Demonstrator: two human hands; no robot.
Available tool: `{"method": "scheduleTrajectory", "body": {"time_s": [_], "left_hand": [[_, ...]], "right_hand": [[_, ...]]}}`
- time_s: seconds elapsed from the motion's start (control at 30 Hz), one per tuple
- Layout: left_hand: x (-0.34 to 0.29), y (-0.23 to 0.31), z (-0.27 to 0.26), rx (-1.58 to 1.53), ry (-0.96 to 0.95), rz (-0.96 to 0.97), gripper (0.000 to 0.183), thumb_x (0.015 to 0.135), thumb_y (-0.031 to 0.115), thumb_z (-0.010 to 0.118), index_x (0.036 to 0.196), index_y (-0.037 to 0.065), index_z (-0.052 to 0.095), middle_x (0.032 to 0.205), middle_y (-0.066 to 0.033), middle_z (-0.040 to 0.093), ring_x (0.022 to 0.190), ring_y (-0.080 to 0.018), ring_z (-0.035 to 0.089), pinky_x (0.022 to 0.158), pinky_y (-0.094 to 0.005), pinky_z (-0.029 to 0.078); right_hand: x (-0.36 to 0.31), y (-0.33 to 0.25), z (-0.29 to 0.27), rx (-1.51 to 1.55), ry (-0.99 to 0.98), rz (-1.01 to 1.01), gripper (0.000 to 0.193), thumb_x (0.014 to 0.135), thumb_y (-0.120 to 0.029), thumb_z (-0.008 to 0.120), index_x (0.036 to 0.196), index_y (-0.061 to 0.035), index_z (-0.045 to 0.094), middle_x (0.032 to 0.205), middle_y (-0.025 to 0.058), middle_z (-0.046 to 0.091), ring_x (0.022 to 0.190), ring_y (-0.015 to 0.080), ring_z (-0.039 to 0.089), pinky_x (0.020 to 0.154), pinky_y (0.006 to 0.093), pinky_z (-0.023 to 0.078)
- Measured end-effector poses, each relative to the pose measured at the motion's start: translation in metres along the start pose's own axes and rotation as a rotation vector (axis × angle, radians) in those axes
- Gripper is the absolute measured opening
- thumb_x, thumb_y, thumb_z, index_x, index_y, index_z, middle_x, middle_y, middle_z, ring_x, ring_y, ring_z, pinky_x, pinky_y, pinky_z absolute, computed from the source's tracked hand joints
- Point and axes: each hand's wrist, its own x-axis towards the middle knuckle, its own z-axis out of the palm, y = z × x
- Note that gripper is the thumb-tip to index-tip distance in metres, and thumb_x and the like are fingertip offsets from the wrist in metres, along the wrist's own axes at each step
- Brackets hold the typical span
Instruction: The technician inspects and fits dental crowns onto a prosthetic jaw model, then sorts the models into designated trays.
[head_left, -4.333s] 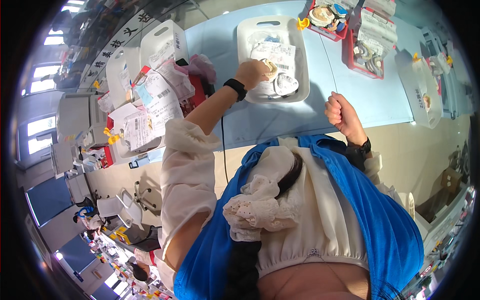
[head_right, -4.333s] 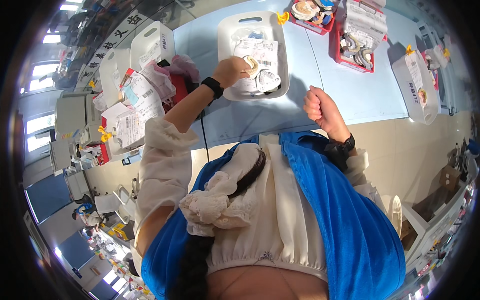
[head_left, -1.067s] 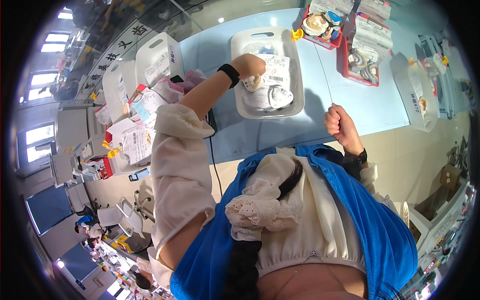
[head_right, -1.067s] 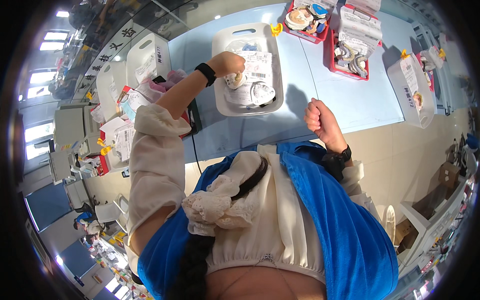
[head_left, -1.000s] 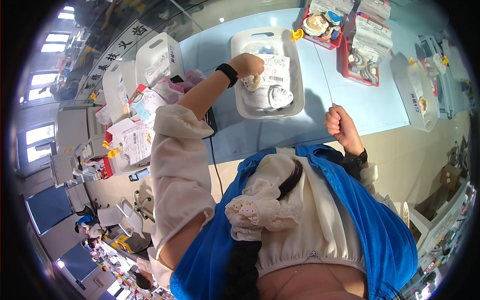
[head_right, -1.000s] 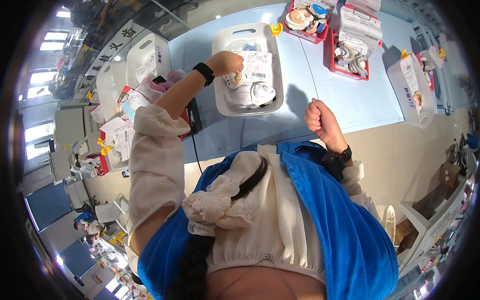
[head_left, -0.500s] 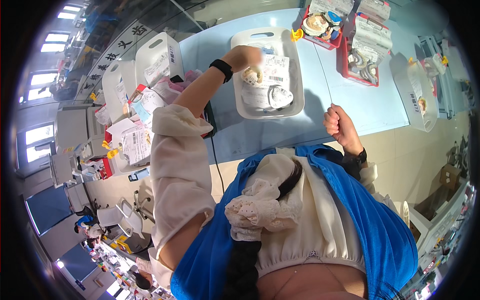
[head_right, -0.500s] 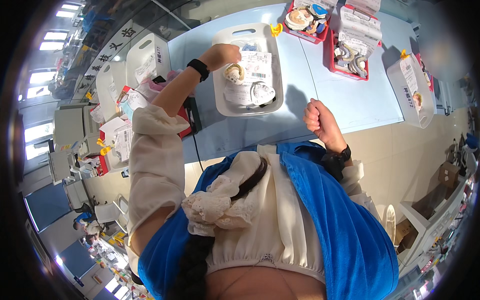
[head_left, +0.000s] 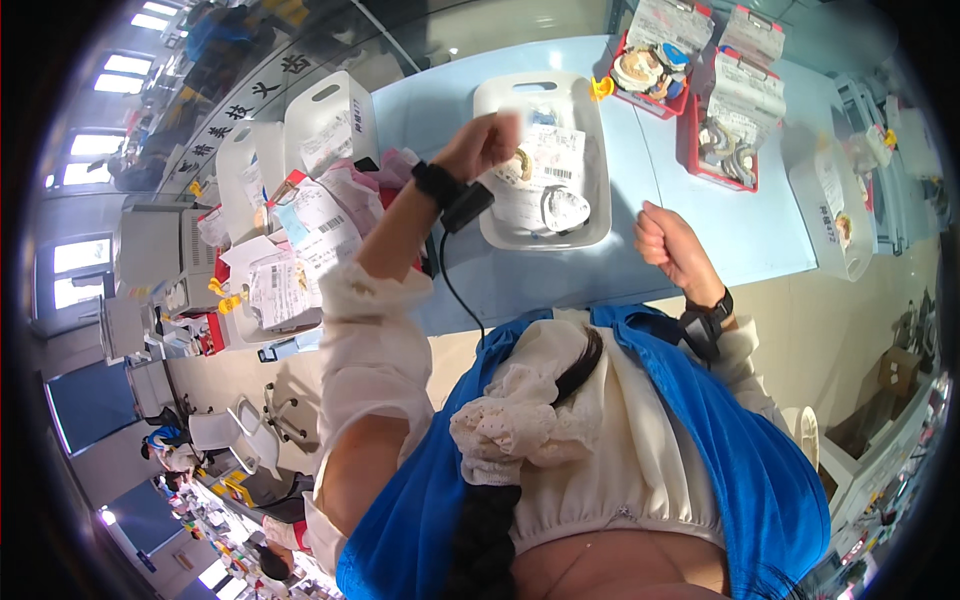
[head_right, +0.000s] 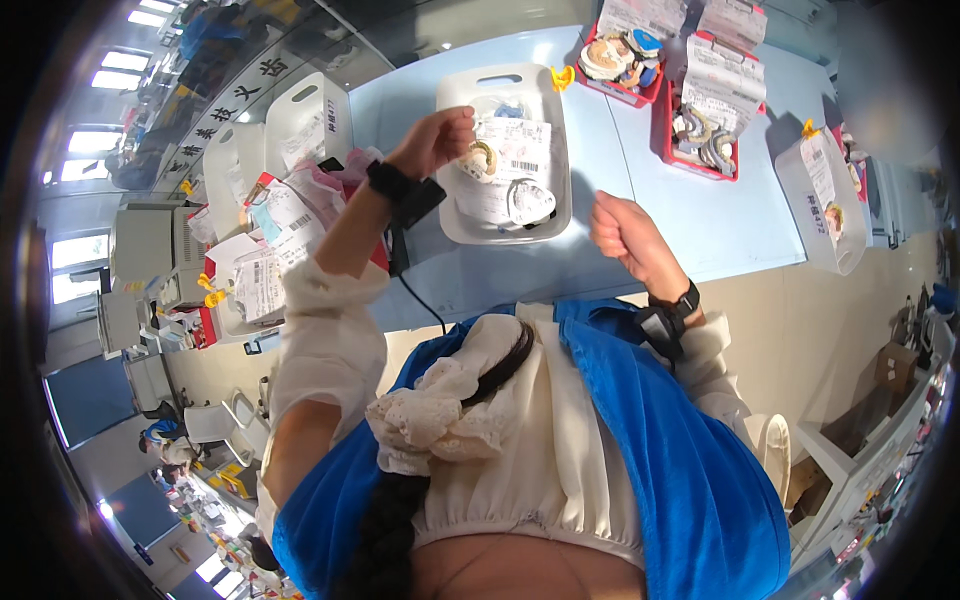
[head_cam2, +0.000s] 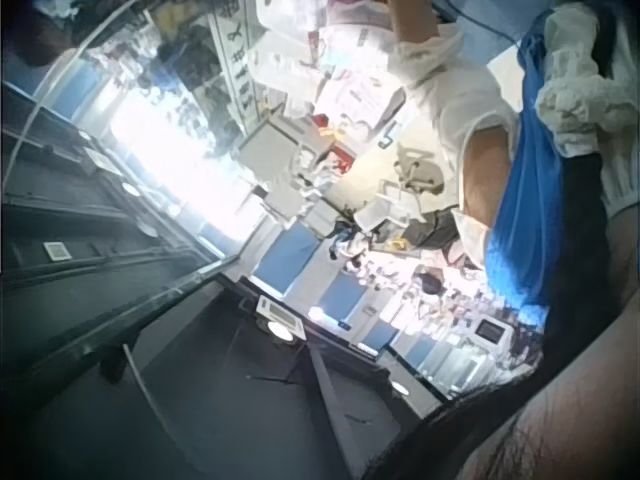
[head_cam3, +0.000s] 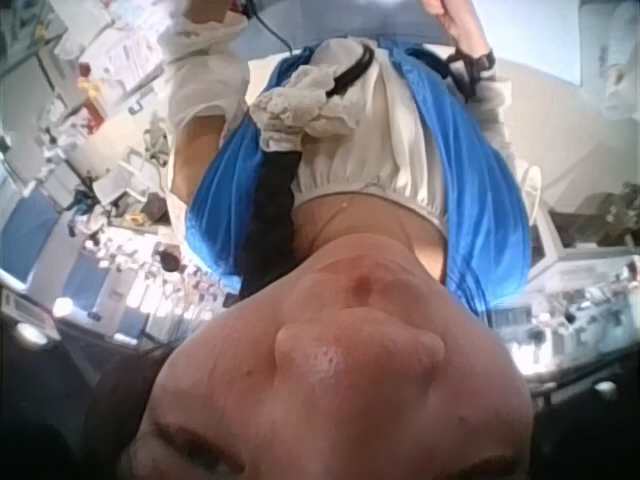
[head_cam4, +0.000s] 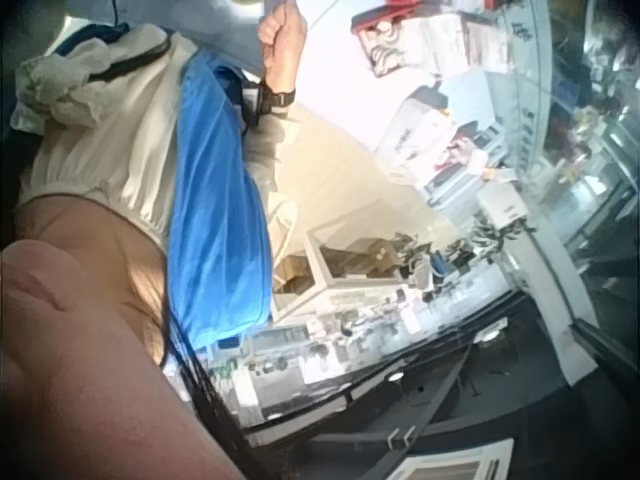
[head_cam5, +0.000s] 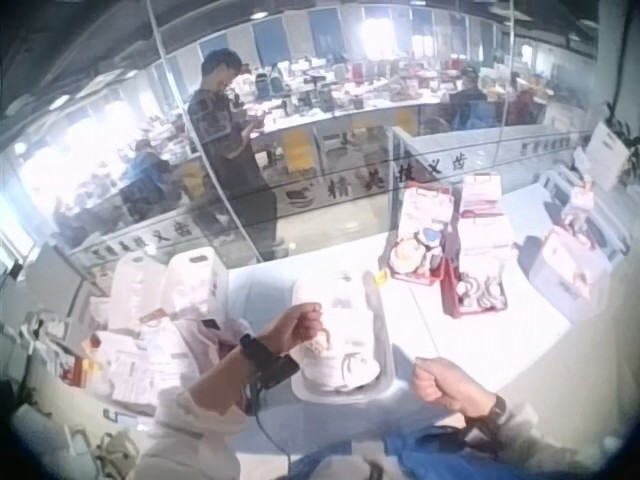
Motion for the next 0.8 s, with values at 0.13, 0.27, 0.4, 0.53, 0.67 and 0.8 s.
{"method": "scheduleTrajectory", "body": {"time_s": [0.13, 0.27, 0.4, 0.53, 0.67, 0.8], "left_hand": [[-0.050, -0.030, 0.007, -0.126, 0.008, 0.166, 0.022, 0.095, 0.020, 0.045, 0.074, 0.012, 0.044, 0.061, 0.0082, 0.029, 0.052, -0.0042, 0.029, 0.046, -0.0205, 0.025], [-0.120, -0.076, 0.030, -0.256, 0.031, 0.231, 0.020, 0.094, 0.025, 0.045, 0.078, 0.014, 0.047, 0.062, 0.0070, 0.031, 0.053, -0.0059, 0.030, 0.046, -0.0211, 0.024], [-0.192, -0.123, 0.034, -0.268, 0.276, 0.316, 0.019, 0.095, 0.023, 0.040, 0.078, 0.015, 0.045, 0.064, 0.0061, 0.032, 0.056, -0.0062, 0.031, 0.049, -0.0212, 0.025], [-0.274, -0.172, 0.028, -0.312, 0.444, 0.446, 0.017, 0.095, 0.020, 0.038, 0.080, 0.014, 0.043, 0.066, 0.0066, 0.028, 0.058, -0.0057, 0.028, 0.051, -0.0198, 0.024], [-0.316, -0.231, 0.050, -0.434, 0.694, 0.594, 0.016, 0.094, 0.016, 0.037, 0.080, 0.012, 0.044, 0.067, 0.0074, 0.029, 0.058, -0.0038, 0.028, 0.050, -0.0180, 0.024], [-0.315, -0.289, 0.073, -0.601, 0.662, 0.824, 0.011, 0.091, 0.011, 0.038, 0.087, 0.011, 0.048, 0.066, 0.0087, 0.032, 0.057, -0.0022, 0.031, 0.049, -0.0159, 0.026]], "right_hand": [[0.066, -0.034, 0.053, -0.721, -0.037, -0.179, 0.044, 0.097, -0.033, 0.042, 0.059, -0.0102, 0.043, 0.051, -0.0006, 0.040, 0.046, 0.0106, 0.035, 0.042, 0.0268, 0.027], [0.169, -0.019, 0.077, -1.538, 0.086, -0.548, 0.044, 0.090, -0.035, 0.048, 0.066, -0.0009, 0.061, 0.062, 0.0166, 0.061, 0.060, 0.0333, 0.059, 0.057, 0.0436, 0.045], [0.246, -0.004, 0.046, -1.933, -0.096, -0.655, 0.046, 0.086, -0.042, 0.052, 0.077, 0.0005, 0.065, 0.075, 0.0230, 0.063, 0.073, 0.0429, 0.059, 0.068, 0.0490, 0.046], [0.257, -0.016, 0.052, -2.048, -0.243, -0.517, 0.055, 0.085, -0.051, 0.051, 0.075, 0.0013, 0.064, 0.078, 0.0251, 0.061, 0.077, 0.0429, 0.057, 0.070, 0.0500, 0.044], [0.269, -0.024, 0.033, -1.970, -0.457, -0.334, 0.058, 0.087, -0.053, 0.047, 0.091, 0.0031, 0.062, 0.092, 0.0271, 0.061, 0.088, 0.0442, 0.056, 0.077, 0.0504, 0.042], [0.284, -0.027, 0.010, -1.842, -0.610, -0.294, 0.046, 0.076, -0.038, 0.065, 0.083, 0.0075, 0.061, 0.070, 0.0264, 0.060, 0.067, 0.0391, 0.061, 0.063, 0.0463, 0.045]]}}
